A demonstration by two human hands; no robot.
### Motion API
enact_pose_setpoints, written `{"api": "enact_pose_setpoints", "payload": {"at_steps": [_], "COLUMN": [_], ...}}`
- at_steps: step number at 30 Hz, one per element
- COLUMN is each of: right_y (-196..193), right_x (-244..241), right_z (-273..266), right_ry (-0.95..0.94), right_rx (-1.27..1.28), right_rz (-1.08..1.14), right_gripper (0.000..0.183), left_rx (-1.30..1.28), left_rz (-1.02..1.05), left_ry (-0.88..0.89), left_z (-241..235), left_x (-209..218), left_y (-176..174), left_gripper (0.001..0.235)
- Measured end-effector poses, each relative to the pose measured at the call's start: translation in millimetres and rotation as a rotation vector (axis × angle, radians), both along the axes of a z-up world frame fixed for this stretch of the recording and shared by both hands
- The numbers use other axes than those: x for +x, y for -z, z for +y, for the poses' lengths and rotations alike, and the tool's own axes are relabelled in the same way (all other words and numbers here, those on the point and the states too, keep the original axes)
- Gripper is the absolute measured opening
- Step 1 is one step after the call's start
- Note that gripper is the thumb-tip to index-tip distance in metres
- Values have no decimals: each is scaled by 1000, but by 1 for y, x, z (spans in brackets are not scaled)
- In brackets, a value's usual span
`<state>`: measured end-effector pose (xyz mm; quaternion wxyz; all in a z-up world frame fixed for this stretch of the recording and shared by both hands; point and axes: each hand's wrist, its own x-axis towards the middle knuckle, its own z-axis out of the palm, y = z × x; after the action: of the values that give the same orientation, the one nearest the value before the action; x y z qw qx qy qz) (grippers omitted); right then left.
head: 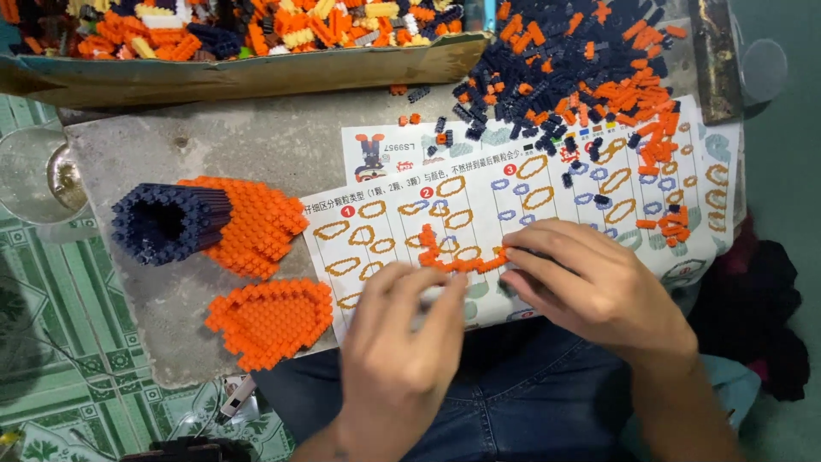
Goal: The person assembles orange and dark blue micro beads into a ring shape by hand, following a printed instruction sheet. They pick individual beads from a pile and connect them to form a continuous loop, occasionally adjusting the ring's position on the table.
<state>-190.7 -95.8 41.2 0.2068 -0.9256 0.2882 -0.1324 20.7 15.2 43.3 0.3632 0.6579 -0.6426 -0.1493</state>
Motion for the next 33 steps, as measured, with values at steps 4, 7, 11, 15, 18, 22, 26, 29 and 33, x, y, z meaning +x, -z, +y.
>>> {"api": "enact_pose_setpoints", "payload": {"at_steps": [4,7,11,15,18,22,26,29,33], "right_y": [3,5,5,7,12,24,34,36,34], "right_x": [0,2,9,23,32,33,28,26,28], "right_z": [1,0,-3,-5,-5,-1,-1,-2,-2], "right_ry": [22,47,61,73,77,117,132,138,146], "right_rx": [25,91,127,84,65,65,81,88,94], "right_rz": [-63,-108,-101,-99,-121,-146,-154,-154,-156], "right_gripper": [24,25,29,34,36,36,34,38,38], "left_rx": [128,195,214,159,110,76,39,17,-15], "left_rz": [22,-52,-57,-2,-42,-40,-36,-67,-84], "left_ry": [-100,-144,-125,-185,-216,-213,-220,-224,-245], "left_z": [10,15,21,24,25,27,30,30,29], "left_x": [4,0,-10,-16,-20,-16,-14,-13,-12], "left_y": [-7,1,10,18,22,25,37,44,50], "left_gripper": [24,25,28,28,30,29,27,26,26]}}
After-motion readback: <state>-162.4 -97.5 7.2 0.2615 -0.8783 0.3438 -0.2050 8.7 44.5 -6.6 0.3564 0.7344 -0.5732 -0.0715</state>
